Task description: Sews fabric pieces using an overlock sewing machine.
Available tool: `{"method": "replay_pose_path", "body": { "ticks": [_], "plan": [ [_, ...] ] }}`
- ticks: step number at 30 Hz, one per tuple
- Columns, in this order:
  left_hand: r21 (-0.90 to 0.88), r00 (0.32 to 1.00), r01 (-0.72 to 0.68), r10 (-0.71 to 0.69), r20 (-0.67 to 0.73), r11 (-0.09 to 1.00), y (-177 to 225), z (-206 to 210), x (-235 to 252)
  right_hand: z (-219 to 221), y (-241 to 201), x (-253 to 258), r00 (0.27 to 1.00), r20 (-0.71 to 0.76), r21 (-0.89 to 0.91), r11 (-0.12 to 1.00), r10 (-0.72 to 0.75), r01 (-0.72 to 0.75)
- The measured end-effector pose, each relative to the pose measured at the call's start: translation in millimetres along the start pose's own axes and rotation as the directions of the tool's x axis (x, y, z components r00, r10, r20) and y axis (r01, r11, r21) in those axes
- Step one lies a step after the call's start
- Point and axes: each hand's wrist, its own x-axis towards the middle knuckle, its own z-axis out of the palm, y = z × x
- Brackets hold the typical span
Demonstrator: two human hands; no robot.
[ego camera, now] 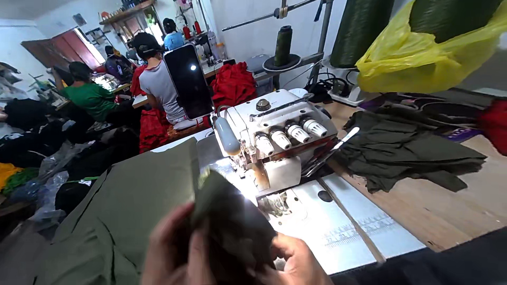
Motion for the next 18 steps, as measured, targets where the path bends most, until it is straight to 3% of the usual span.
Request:
{"method": "replay_pose_path", "body": {
  "ticks": [3,4,6,8,9,11,13,16,18],
  "plan": [
    [0.256,0.976,-0.193,0.212,-0.047,0.947,-16,-6,79,0,-10,13,0.995,0.042,0.005,0.996,0.088,-0.089],
    [0.333,0.979,-0.184,0.204,-0.027,0.925,-30,-4,102,0,-11,20,0.994,0.019,0.019,0.994,0.105,-0.105],
    [0.449,0.997,-0.064,0.041,0.059,0.891,-62,4,126,2,-5,31,0.991,-0.058,-0.018,0.992,0.121,-0.123],
    [0.489,0.965,0.062,-0.177,0.193,0.87,-84,15,113,1,6,32,0.985,-0.13,-0.057,0.991,0.114,-0.122],
    [0.485,0.95,0.053,-0.194,0.245,0.873,-91,22,92,0,10,30,0.98,-0.16,-0.062,0.989,0.122,-0.133],
    [0.405,0.951,-0.074,-0.057,0.303,0.911,-102,36,36,-2,14,21,0.961,-0.22,-0.068,0.98,0.17,-0.189],
    [0.352,0.951,-0.106,-0.009,0.309,0.93,-105,42,0,-1,9,8,0.944,-0.275,-0.155,0.961,0.182,-0.231],
    [0.42,0.928,-0.071,-0.094,0.36,0.905,-102,40,5,14,-14,-13,0.933,-0.359,-0.457,0.877,-0.031,-0.147],
    [0.493,0.899,-0.041,-0.183,0.397,0.869,-99,40,14,35,-20,-33,0.932,-0.289,-0.619,0.786,-0.219,-0.007]
  ]
}}
